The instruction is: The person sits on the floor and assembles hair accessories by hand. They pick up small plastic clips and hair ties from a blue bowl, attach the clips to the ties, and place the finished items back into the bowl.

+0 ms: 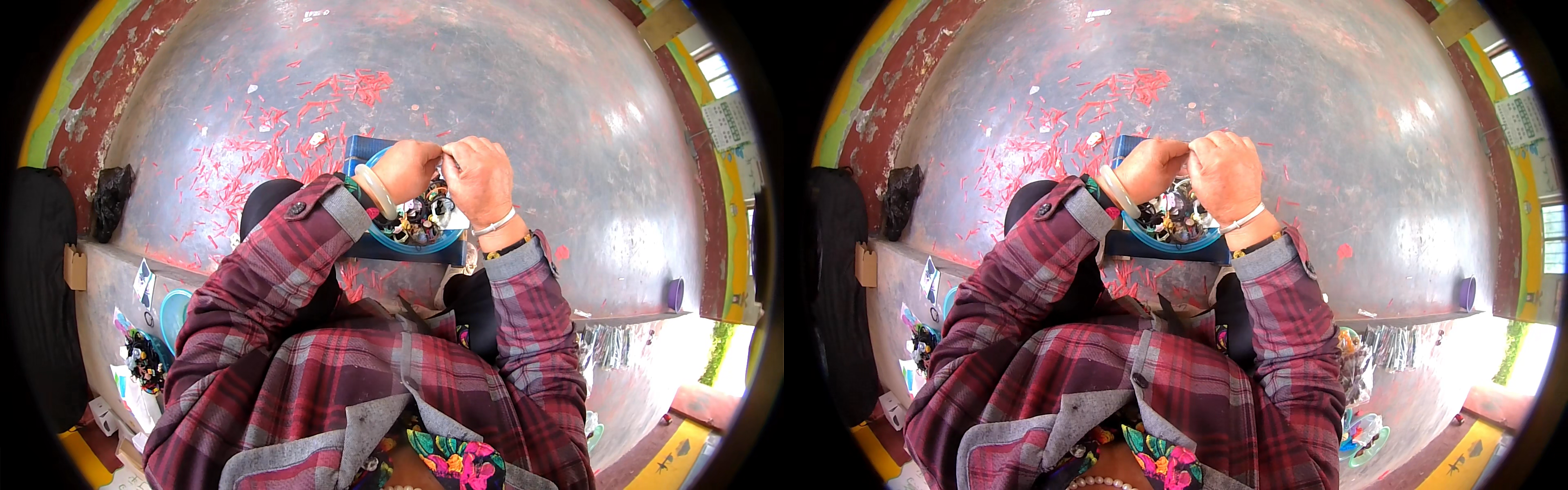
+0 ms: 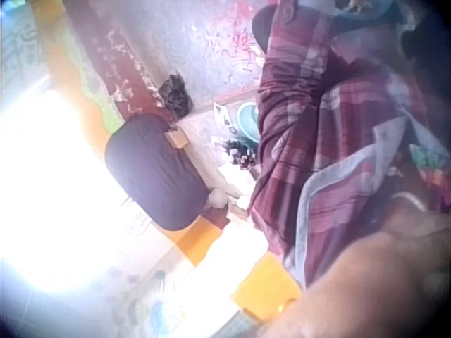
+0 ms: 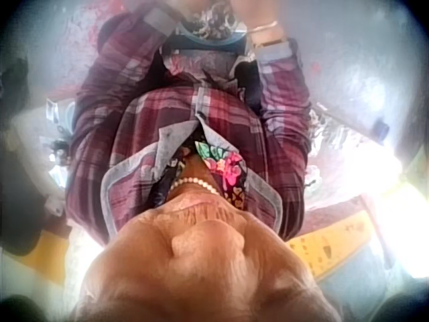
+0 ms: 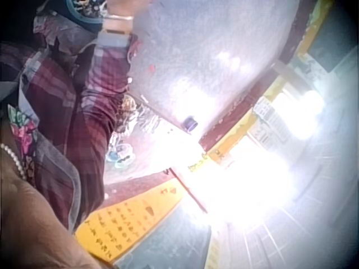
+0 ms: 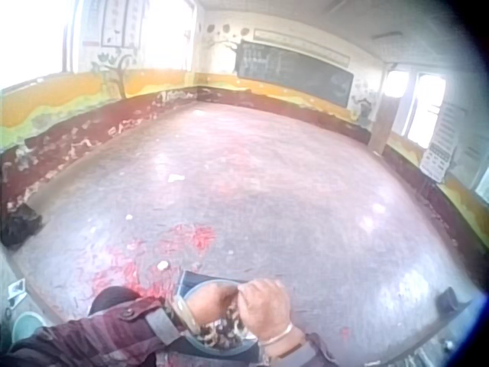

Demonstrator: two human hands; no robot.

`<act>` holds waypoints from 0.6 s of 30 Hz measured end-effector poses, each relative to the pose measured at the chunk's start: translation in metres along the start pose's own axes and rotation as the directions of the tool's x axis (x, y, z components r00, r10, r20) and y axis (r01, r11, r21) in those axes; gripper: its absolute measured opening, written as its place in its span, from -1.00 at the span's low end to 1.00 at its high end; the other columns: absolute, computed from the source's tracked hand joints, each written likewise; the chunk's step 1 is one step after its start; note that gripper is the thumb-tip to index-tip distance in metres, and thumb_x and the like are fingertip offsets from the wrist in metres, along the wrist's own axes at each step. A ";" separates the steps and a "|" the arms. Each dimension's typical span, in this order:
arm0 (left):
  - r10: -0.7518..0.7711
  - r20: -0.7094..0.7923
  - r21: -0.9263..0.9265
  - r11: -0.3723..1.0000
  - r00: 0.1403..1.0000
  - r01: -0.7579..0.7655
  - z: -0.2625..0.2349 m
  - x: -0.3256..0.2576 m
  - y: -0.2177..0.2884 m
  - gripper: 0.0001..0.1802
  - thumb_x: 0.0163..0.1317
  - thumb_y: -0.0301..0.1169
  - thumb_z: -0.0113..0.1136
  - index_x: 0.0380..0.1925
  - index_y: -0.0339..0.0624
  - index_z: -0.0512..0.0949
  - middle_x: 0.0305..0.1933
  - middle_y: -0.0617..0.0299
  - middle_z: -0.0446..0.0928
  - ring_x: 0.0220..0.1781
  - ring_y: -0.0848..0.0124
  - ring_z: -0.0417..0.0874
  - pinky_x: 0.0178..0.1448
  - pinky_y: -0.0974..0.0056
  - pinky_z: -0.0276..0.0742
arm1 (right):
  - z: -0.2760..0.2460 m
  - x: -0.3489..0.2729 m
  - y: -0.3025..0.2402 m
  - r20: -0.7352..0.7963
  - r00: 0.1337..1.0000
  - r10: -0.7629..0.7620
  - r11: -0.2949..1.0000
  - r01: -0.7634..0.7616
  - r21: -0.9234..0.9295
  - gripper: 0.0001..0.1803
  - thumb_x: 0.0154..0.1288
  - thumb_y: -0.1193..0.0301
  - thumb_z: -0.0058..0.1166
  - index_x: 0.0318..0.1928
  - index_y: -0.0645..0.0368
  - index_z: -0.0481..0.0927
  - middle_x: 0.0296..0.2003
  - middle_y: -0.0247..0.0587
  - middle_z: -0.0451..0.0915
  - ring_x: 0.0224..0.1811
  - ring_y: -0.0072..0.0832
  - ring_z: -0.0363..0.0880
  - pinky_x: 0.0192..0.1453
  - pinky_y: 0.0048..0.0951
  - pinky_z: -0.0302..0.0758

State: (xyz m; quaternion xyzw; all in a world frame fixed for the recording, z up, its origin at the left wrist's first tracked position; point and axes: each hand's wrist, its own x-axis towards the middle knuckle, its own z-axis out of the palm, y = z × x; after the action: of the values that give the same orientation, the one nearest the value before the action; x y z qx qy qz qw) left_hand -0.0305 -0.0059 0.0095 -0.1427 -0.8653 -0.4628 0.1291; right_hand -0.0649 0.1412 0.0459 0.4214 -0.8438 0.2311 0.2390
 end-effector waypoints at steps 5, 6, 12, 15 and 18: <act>-0.011 -0.003 -0.003 1.000 1.000 0.011 -0.001 0.001 0.000 -0.90 0.08 -0.54 -0.01 -0.44 -0.35 0.47 -0.49 -0.16 0.45 -0.42 -0.04 0.52 -0.40 0.16 0.39 | -0.002 0.000 -0.002 -0.021 1.000 0.022 0.999 -0.022 0.024 -0.95 -0.03 0.43 0.07 -0.52 0.10 0.50 -0.54 -0.29 0.47 -0.41 -0.32 0.46 -0.33 -0.30 0.31; -0.007 0.000 0.003 1.000 1.000 0.007 -0.001 0.001 0.001 -0.90 0.07 -0.54 -0.01 -0.44 -0.35 0.47 -0.49 -0.16 0.45 -0.42 -0.04 0.51 -0.40 0.16 0.39 | -0.002 0.000 -0.002 -0.023 1.000 0.017 1.000 -0.017 0.012 -0.95 -0.03 0.43 0.07 -0.52 0.10 0.50 -0.54 -0.29 0.47 -0.41 -0.32 0.46 -0.33 -0.30 0.31; 0.022 -0.003 0.016 1.000 1.000 -0.022 0.001 0.001 -0.002 -0.90 0.07 -0.54 0.00 -0.44 -0.34 0.48 -0.49 -0.16 0.45 -0.40 -0.06 0.51 -0.39 0.14 0.39 | 0.000 -0.001 -0.001 -0.013 1.000 -0.009 1.000 0.009 -0.009 -0.95 -0.02 0.43 0.06 -0.53 0.09 0.49 -0.55 -0.29 0.47 -0.41 -0.33 0.46 -0.34 -0.31 0.30; 0.007 0.020 0.023 1.000 1.000 -0.008 -0.001 0.000 -0.001 -0.90 0.06 -0.54 0.00 -0.44 -0.34 0.48 -0.49 -0.16 0.45 -0.39 -0.07 0.50 -0.38 0.14 0.39 | 0.000 -0.002 0.000 0.002 1.000 0.014 1.000 -0.014 0.013 -0.95 -0.02 0.43 0.06 -0.54 0.10 0.49 -0.56 -0.29 0.47 -0.41 -0.32 0.46 -0.34 -0.30 0.30; -0.002 0.024 0.027 1.000 1.000 0.002 -0.001 0.000 0.000 -0.89 0.08 -0.54 0.00 -0.42 -0.35 0.48 -0.48 -0.17 0.45 -0.39 -0.03 0.53 -0.37 0.15 0.40 | 0.000 -0.001 0.000 0.009 0.999 0.040 0.999 -0.040 0.018 -0.95 -0.02 0.43 0.06 -0.52 0.10 0.50 -0.54 -0.28 0.48 -0.40 -0.32 0.47 -0.33 -0.30 0.32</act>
State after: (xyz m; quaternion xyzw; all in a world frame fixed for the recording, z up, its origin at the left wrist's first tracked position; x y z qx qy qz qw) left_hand -0.0309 -0.0068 0.0097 -0.1457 -0.8731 -0.4496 0.1199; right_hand -0.0639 0.1418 0.0452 0.4076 -0.8509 0.2415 0.2269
